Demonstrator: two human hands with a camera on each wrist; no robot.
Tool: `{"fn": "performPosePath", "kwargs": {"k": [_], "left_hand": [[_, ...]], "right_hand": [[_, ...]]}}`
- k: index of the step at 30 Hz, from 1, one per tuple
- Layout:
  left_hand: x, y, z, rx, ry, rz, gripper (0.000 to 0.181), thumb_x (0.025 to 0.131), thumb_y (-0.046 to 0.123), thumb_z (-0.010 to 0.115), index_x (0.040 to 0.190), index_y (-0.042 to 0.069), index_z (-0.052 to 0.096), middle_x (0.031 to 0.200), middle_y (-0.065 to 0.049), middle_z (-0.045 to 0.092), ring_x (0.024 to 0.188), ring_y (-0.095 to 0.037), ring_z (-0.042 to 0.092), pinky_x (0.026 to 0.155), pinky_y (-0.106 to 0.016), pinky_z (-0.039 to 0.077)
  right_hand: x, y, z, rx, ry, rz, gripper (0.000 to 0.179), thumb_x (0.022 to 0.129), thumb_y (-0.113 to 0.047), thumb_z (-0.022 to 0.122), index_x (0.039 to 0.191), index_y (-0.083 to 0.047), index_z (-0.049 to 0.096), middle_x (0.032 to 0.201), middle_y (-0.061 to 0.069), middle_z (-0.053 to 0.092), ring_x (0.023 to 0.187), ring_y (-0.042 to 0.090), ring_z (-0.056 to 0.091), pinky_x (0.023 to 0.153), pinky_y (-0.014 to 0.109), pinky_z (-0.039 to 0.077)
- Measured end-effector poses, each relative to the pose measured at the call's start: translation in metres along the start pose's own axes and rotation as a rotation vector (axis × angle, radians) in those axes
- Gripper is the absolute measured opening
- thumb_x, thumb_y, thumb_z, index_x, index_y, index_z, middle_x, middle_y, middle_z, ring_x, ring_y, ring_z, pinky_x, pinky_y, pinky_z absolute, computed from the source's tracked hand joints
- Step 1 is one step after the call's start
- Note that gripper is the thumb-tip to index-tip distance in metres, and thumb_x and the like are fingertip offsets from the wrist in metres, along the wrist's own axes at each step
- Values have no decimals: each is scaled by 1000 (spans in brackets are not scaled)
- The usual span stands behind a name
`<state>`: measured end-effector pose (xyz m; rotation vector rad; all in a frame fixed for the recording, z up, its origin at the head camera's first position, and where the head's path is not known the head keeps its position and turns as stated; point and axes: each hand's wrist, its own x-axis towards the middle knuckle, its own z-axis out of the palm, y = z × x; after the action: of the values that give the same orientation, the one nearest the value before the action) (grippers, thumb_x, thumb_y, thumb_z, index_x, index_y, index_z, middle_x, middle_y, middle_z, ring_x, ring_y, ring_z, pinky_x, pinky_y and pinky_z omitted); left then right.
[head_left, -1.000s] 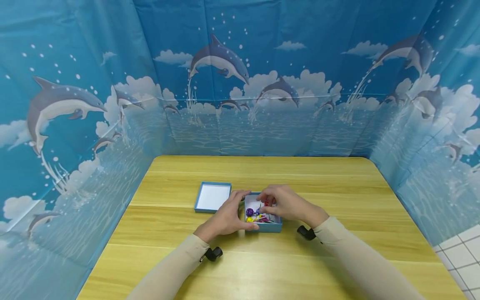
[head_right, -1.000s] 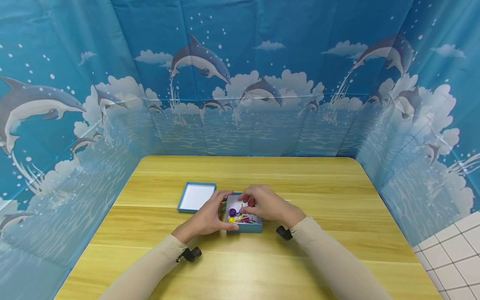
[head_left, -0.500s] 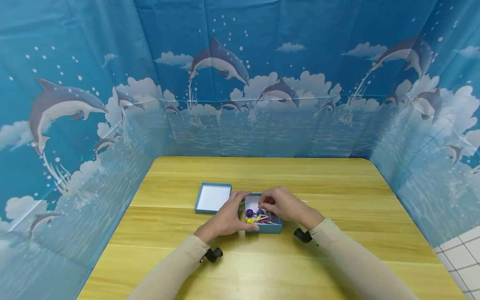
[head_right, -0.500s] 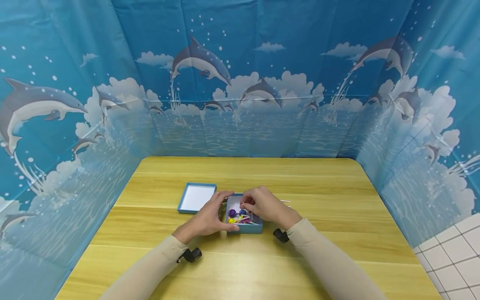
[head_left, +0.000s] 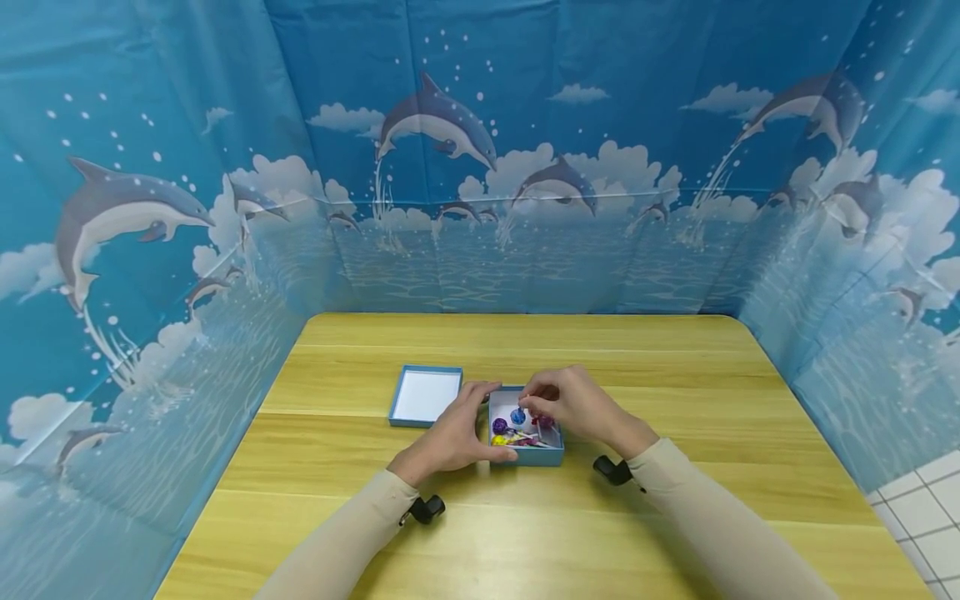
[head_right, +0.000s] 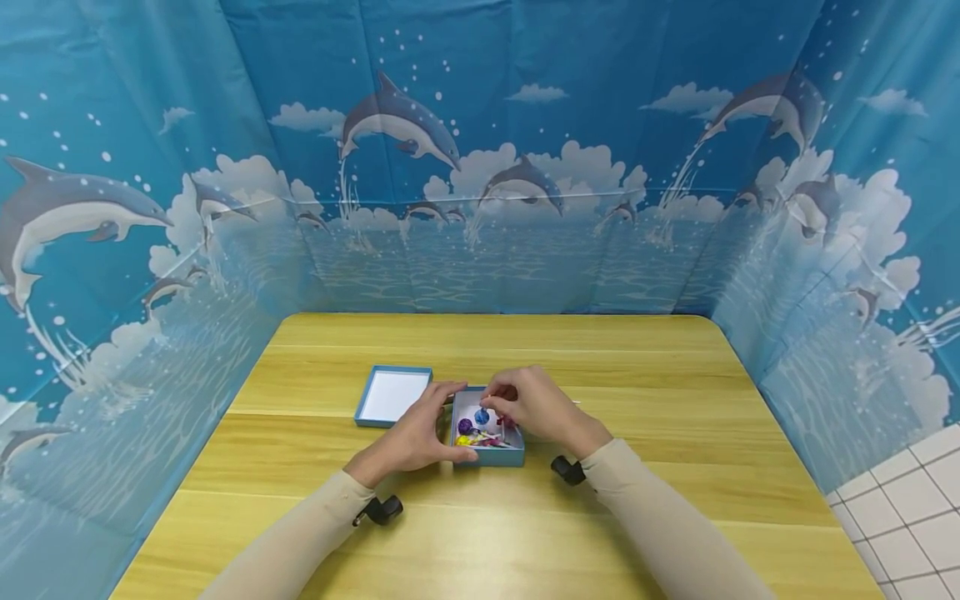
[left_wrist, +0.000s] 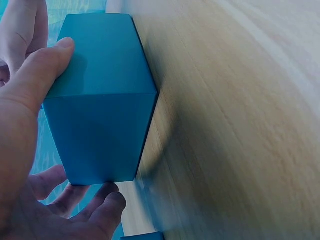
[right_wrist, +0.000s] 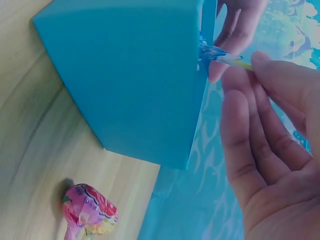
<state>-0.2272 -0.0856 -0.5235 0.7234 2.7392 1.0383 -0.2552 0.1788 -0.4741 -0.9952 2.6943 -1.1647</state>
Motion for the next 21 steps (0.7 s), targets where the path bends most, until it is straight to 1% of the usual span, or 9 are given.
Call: {"fn": "performPosePath", "kwargs": {"k": [3,7,10,12,14,17,19,21], "left_hand": [[0,1,0,-1,1,0,120,78,74,84,170,22,28,165,-2,38,148,-25,49,122,-51,47],[0,1,0,1,-2,-4,121,77,74,85,170,22,28,165,-2,37,149,-24,49,122,-50,46],[1,0,0,2,-4,-7,120,77,72,86,170,23,28,166,-1,37,149,-24,48,123,-50,46],[1,0,0,4,-3,-6,120,78,72,86,170,23,27,166,-2,37,150,-24,48,123,-50,45],[1,0,0,2,-2,-4,119,78,71,86,170,24,27,166,-2,36,150,-25,47,123,-51,45],[1,-1,0,2,0,-1,119,79,71,86,170,23,27,167,-3,36,151,-26,47,123,-52,45],[1,-1,0,2,-1,-1,119,79,71,86,171,23,27,167,-3,36,151,-27,47,123,-52,45],[1,0,0,1,-1,-3,120,78,71,86,171,23,27,167,-3,36,151,-27,47,123,-52,45]], "right_hand": [[-2,1,-2,-1,41,-1,7,103,-26,75,102,-24,82,93,3,81,79,25,77,70,23,62],[-6,3,-6,22,70,7,9,103,-28,74,103,-23,82,95,5,82,81,26,78,73,24,63],[-10,5,-9,45,84,31,9,104,-29,73,104,-25,81,96,4,82,84,26,79,74,25,63],[-12,6,-12,51,93,54,7,103,-30,74,104,-28,80,95,0,82,83,26,79,72,25,63],[-16,7,-15,61,99,83,7,103,-31,74,104,-29,80,93,-3,81,77,26,77,65,27,61],[-22,8,-21,99,100,121,9,103,-31,74,106,-25,80,90,-1,80,67,27,71,57,32,58],[-26,11,-24,137,99,145,12,103,-31,75,107,-21,81,91,3,80,63,25,70,57,35,60],[-30,13,-28,171,102,165,15,102,-31,76,108,-19,81,92,5,81,65,23,73,61,39,64]]}}
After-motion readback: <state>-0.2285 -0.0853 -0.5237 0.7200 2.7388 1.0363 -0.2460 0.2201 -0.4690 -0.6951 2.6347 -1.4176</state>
